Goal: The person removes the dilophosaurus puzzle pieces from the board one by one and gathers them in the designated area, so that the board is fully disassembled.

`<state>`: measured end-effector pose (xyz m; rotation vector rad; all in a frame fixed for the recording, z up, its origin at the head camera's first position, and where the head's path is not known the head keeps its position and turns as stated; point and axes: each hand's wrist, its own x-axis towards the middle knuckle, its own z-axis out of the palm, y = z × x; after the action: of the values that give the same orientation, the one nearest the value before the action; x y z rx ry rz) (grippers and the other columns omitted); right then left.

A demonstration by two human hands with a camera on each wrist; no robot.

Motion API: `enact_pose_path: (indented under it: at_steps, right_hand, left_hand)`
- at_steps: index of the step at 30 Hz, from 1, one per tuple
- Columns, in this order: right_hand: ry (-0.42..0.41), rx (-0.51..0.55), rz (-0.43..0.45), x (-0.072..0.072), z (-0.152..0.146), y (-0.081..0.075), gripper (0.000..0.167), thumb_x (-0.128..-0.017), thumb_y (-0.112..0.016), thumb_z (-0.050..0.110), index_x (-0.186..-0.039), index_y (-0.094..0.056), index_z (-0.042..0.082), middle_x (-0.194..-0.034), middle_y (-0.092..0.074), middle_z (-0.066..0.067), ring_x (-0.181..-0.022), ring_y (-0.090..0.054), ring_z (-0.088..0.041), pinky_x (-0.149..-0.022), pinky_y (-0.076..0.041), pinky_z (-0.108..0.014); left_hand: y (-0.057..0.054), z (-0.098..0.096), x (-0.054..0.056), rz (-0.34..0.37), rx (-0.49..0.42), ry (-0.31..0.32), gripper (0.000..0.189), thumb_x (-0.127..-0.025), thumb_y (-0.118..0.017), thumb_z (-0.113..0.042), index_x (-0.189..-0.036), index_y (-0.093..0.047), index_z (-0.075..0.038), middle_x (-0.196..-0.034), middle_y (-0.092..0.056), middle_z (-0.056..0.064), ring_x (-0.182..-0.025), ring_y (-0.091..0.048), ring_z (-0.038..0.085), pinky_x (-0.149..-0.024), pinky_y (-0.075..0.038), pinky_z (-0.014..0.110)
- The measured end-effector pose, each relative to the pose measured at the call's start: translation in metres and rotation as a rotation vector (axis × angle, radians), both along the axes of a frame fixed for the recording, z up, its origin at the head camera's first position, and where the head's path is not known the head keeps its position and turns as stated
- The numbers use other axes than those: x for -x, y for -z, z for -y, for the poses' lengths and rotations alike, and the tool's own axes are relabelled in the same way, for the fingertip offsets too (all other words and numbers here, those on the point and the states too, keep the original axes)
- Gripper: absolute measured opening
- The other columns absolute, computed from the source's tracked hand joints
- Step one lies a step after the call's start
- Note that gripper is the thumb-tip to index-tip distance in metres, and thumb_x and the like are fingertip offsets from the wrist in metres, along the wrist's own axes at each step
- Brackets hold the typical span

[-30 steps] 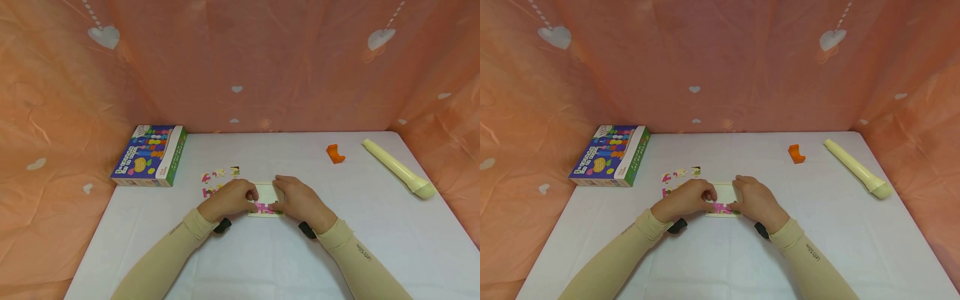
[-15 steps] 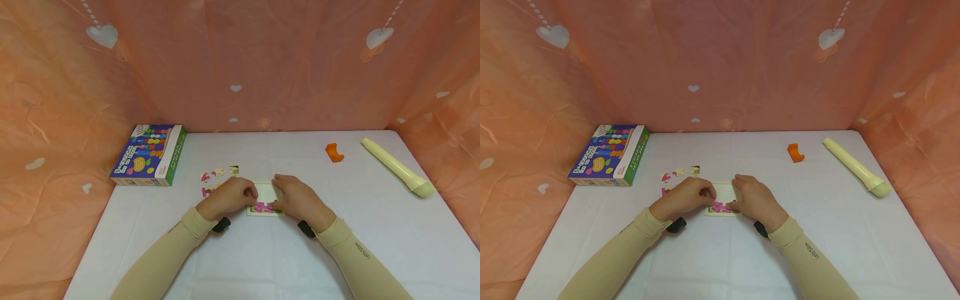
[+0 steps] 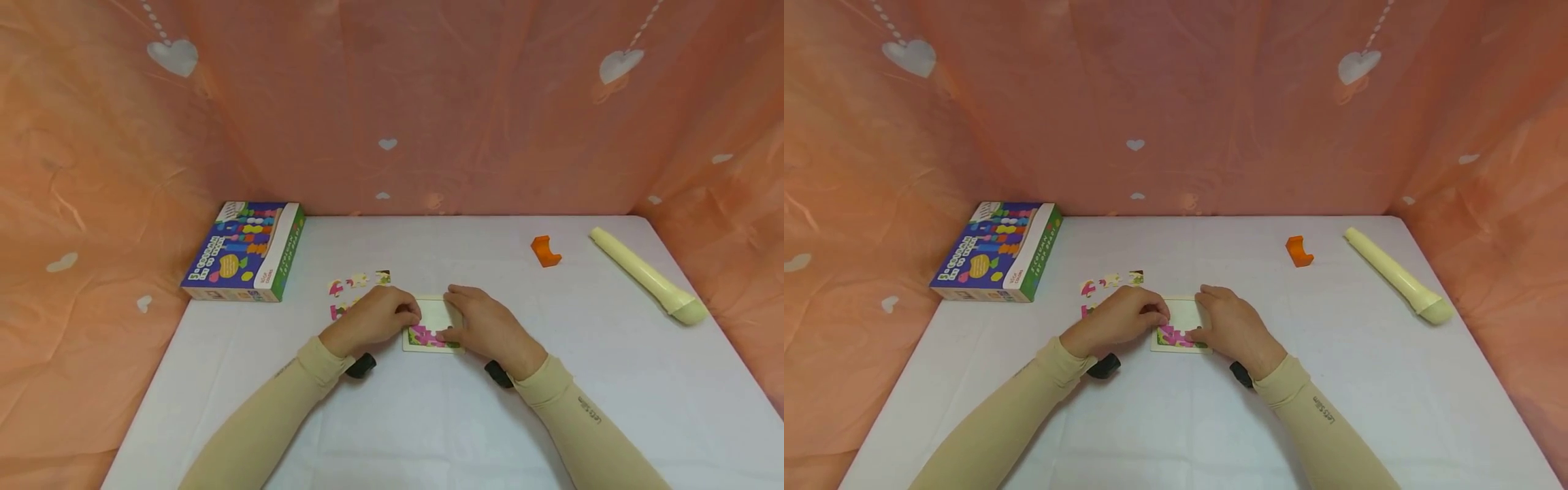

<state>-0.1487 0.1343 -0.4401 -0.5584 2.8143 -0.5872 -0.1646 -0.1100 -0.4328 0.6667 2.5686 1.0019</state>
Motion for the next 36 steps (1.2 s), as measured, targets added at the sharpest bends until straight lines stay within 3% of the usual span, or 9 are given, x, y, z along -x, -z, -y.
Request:
enact_pose_path:
  at_steps: [6, 13, 17, 30, 36]
  right_hand:
    - [-0.003, 0.001, -0.005, -0.001, 0.001, 0.0, 0.076, -0.091, -0.088, 0.036, -0.15, -0.06, -0.002, -0.163, -0.053, -0.018, -0.152, -0.05, -0.04, -0.123, -0.043, -0.056]
    - [0.004, -0.016, 0.004, -0.001, 0.005, 0.0, 0.081, -0.09, -0.088, 0.039, -0.152, -0.057, -0.003, -0.165, -0.051, -0.018, -0.153, -0.048, -0.041, -0.124, -0.042, -0.056]
    - [0.008, -0.021, 0.013, -0.001, 0.004, 0.001, 0.081, -0.09, -0.088, 0.039, -0.153, -0.057, -0.002, -0.166, -0.051, -0.017, -0.154, -0.048, -0.04, -0.124, -0.042, -0.056]
    - [0.002, -0.024, -0.006, 0.0, 0.002, 0.003, 0.079, -0.091, -0.087, 0.039, -0.152, -0.058, -0.002, -0.165, -0.052, -0.017, -0.153, -0.049, -0.04, -0.124, -0.042, -0.055]
    - [-0.012, -0.015, -0.027, 0.0, 0.001, 0.003, 0.076, -0.091, -0.087, 0.036, -0.15, -0.059, -0.003, -0.163, -0.053, -0.018, -0.152, -0.05, -0.041, -0.123, -0.043, -0.055]
  left_hand:
    - [-0.01, 0.029, -0.002, 0.016, -0.035, -0.072, 0.008, -0.103, -0.075, -0.022, -0.098, -0.08, -0.018, -0.094, -0.074, -0.006, -0.093, -0.063, 0.016, -0.089, -0.056, 0.035]
    - [-0.014, 0.09, -0.016, 0.036, 0.058, -0.147, 0.009, -0.104, -0.074, -0.022, -0.101, -0.081, -0.018, -0.098, -0.075, -0.005, -0.097, -0.063, 0.016, -0.093, -0.054, 0.037]
    - [-0.013, 0.112, -0.023, 0.043, 0.087, -0.182, 0.009, -0.104, -0.074, -0.021, -0.1, -0.082, -0.019, -0.1, -0.076, -0.003, -0.096, -0.063, 0.017, -0.091, -0.053, 0.037]
    - [-0.006, 0.12, -0.025, 0.085, 0.081, -0.208, 0.011, -0.105, -0.072, -0.018, -0.098, -0.081, -0.019, -0.102, -0.076, -0.002, -0.095, -0.061, 0.019, -0.091, -0.051, 0.038]
    - [-0.009, 0.12, -0.026, 0.09, 0.076, -0.231, 0.011, -0.105, -0.071, -0.019, -0.101, -0.081, -0.018, -0.103, -0.076, -0.001, -0.099, -0.063, 0.021, -0.095, -0.053, 0.041]
